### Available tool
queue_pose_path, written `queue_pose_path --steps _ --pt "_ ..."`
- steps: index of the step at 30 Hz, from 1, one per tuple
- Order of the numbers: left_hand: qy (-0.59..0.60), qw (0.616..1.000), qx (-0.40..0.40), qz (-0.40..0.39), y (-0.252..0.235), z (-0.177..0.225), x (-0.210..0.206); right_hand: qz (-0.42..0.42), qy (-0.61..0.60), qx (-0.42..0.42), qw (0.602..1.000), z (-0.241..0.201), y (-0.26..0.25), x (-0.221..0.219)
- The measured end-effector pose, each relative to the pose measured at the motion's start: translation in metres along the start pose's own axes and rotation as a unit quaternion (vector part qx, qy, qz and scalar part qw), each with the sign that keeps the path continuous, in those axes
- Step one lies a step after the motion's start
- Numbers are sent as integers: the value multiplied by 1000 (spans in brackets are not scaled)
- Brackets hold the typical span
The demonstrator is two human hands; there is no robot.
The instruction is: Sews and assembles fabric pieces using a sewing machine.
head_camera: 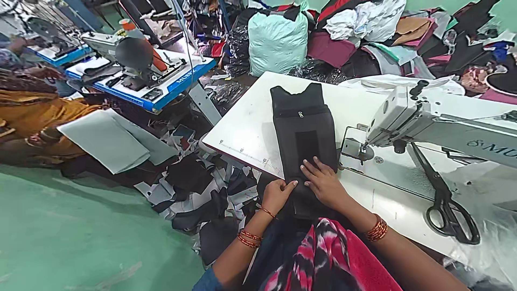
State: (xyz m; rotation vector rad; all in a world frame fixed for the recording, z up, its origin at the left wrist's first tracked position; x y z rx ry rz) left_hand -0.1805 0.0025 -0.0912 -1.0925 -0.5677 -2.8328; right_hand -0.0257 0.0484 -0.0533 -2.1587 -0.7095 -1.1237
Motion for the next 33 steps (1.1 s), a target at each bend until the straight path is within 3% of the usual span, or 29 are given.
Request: queue_pose_path --steps 3,5,6,8,10,14,19,23,33 --pt "-99 995 1 24 9 17 16 -18 16 -6 1000 -1 2 -4" --pt "-111 970 -123 176 20 42 33 -26 23 -10 999 -1 2 -4" --pt "-109 934 -216 265 27 56 40 -24 26 -9 999 -2 2 -4" --pt "-116 880 -336 316 30 82 39 -16 27 -5 999 -2 2 -4" --pt "-170 891 -339 250 12 97 21 -1 24 -4 1000 -3 2 -2" --pt "-309 931 -176 80 -38 78 -9 -9 37 -59 998 5 4 -1" --pt "-323 931 -160 59 -42 74 -7 63 83 -114 988 11 7 3" --pt "-318 932 -163 62 -41 74 -6 71 73 -146 984 20 4 5" --pt "-303 936 -172 56 -42 73 -9 -18 39 -229 973 44 -4 11"
Point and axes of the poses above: each hand's wrist, its own y-axis away from the middle knuckle, its own x-axis out of the back of the hand, z = x × y, the point moved 10 cm from there along -y, towards the middle knuckle, and after that the axes turned 5 degrees about -y, right-handed, at the moved point
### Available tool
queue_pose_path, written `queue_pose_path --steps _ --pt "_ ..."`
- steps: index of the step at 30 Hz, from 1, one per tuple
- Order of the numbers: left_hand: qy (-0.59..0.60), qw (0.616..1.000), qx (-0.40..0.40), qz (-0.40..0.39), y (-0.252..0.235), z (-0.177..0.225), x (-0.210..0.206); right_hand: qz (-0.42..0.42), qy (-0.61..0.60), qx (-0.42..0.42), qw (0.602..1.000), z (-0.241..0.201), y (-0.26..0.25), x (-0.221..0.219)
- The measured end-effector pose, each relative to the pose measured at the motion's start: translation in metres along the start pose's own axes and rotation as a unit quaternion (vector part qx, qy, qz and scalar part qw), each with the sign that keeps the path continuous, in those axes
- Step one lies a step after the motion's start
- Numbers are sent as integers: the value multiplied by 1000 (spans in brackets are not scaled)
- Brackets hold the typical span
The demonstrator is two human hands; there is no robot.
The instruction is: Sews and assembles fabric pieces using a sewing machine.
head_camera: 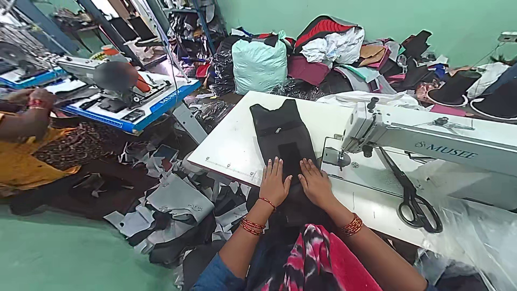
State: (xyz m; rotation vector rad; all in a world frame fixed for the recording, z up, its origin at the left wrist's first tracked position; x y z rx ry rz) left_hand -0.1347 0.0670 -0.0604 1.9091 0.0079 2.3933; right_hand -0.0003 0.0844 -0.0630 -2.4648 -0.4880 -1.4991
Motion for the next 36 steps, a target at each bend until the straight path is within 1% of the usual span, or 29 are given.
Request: queue_pose_path --steps 2,5,8,11,13,15,16,19,22,24,26,28,30,32,34,35,36 --pt "9 1000 1 -7 1 -1 -1 -3 -4 -17 1000 2 1 2" --pt "32 999 -7 -1 2 -2 -1 31 12 -22 999 4 3 4" --pt "73 996 -11 38 4 -7 2 46 23 -47 998 10 3 7" --pt "157 982 -27 105 5 -13 10 22 17 -61 998 17 5 7" --pt "234 964 -31 125 6 -19 16 21 -28 -45 998 20 7 11" --pt "304 944 -11 126 6 -26 22 93 -107 0 990 24 12 23" --pt "322 938 -1 128 6 -29 25 117 -142 17 983 28 14 28" --pt "318 936 15 150 7 -28 32 118 -231 23 965 36 17 36" --pt "270 953 26 134 5 -18 31 131 -313 -17 941 48 14 51" --pt "223 967 31 115 4 -12 27 143 -333 -38 931 53 7 67" --pt "188 974 23 123 5 -9 21 158 -316 -30 935 50 -4 86" --pt "175 974 13 141 7 -9 17 178 -285 5 942 32 -17 110" --pt "173 972 4 157 10 -9 18 205 -240 69 946 4 -31 135" --pt "167 973 1 156 11 -9 18 229 -195 138 944 -27 -45 153" --pt "160 974 -6 163 12 -9 19 233 -141 179 945 -46 -60 149" --pt "156 973 -11 172 13 -9 19 236 -116 193 945 -47 -71 134" --pt "153 971 -16 181 13 -10 19 232 -91 199 948 -42 -83 108"
Point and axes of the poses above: each hand's wrist, its own y-axis away from the middle knuckle, its own x-axis out of the back of the hand, z = x × y, the point moved 10 cm from there along -y, towards the middle knuckle, and after that the axes turned 5 degrees about -y, right-handed, at the moved point
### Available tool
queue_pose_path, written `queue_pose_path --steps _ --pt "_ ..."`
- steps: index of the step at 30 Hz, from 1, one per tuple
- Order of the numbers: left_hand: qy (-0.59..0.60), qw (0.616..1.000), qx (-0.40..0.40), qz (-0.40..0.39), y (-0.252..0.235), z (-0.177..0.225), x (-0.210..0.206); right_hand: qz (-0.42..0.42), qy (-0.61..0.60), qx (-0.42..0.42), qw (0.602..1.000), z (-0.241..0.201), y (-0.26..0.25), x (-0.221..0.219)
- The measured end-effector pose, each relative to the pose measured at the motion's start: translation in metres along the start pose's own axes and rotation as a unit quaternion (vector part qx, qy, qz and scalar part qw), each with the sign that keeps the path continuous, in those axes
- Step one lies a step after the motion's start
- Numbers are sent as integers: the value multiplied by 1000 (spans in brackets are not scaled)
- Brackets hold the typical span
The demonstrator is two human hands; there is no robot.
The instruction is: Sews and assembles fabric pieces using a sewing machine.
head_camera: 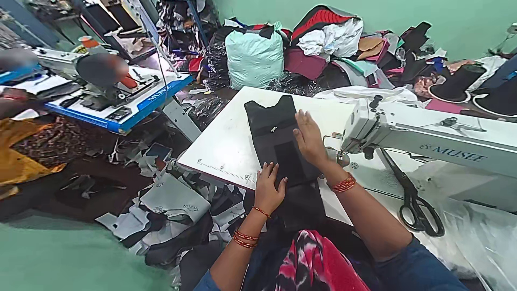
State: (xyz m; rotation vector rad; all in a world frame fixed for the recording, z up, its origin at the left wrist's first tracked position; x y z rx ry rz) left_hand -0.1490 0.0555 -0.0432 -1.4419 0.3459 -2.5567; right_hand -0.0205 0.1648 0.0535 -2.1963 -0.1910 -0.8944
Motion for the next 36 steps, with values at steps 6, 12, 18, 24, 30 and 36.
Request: queue_pose_path --steps 6,12,18,24,30,36 --pt "-44 999 20 -20 0 4 0 -153 68 -56 984 49 36 -86" --pt "-87 994 58 18 -17 12 3 -126 -2 -71 990 51 37 -73" --pt "-160 980 -47 109 -12 33 4 -127 -2 -86 988 54 44 -72" --pt "-164 971 -98 142 -4 47 4 -134 25 -120 983 49 57 -65" --pt "59 994 -12 90 1 25 16 -145 3 -141 979 49 63 -59" --pt "44 995 81 -43 -7 21 5 -128 -5 -139 982 48 62 -54"
Point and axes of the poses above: each hand's wrist, its own y-axis away from the middle knuckle, its own x-axis out of the back of the hand, z = x × y, the point moved 10 cm from there along -y, towards the middle knuckle, and after that the axes turned 5 degrees about -y, right-handed, at the moved point
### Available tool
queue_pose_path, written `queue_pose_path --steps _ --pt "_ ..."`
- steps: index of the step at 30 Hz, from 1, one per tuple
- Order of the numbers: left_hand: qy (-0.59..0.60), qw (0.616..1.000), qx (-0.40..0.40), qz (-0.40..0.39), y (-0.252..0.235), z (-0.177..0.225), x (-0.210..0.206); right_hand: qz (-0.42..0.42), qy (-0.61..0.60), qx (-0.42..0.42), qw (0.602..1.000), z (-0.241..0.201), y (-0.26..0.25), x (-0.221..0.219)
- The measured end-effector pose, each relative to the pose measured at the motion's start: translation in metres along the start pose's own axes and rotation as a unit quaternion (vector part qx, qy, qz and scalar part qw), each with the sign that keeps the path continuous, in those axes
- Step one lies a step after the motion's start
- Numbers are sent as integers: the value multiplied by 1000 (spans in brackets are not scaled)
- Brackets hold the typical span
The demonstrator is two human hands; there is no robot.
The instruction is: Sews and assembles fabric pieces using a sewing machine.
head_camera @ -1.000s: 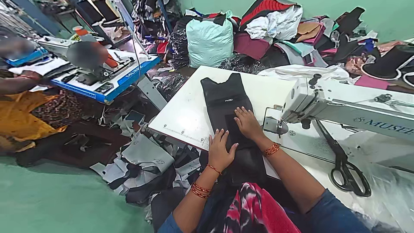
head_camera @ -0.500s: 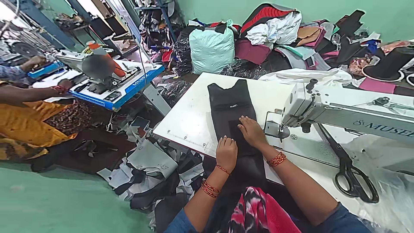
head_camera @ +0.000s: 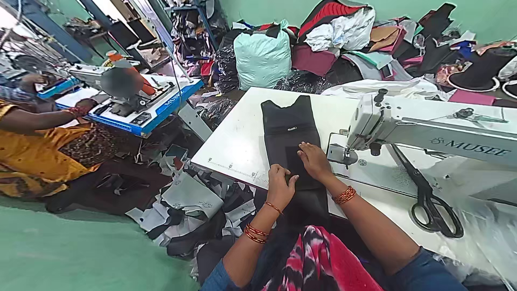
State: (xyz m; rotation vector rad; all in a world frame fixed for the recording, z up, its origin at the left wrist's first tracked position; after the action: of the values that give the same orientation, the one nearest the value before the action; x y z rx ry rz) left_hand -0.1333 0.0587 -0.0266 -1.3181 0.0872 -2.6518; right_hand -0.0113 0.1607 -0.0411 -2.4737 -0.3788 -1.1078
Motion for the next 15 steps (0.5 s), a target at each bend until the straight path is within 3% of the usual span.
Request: queue_pose_path --steps 4,8,15 --pt "-87 989 74 -93 -7 8 -9 18 -15 2 1000 0 1 3" --pt "-120 978 99 -142 -10 12 -14 19 -23 1 1000 0 2 5" --pt "-6 980 74 -186 -11 13 -8 20 -33 -7 999 2 1 5"
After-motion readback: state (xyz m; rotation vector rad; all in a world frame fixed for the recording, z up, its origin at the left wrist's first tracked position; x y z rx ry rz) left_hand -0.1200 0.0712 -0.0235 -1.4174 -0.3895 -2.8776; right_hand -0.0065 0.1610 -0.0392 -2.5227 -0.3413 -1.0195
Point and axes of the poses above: each hand's wrist, its own y-axis away from the middle knuckle, its own x-axis out of the back of the hand, z = x × y, the point moved 10 cm from there along -y, towards the middle knuckle, and after that the axes turned 5 degrees about -y, right-handed, at the moved point
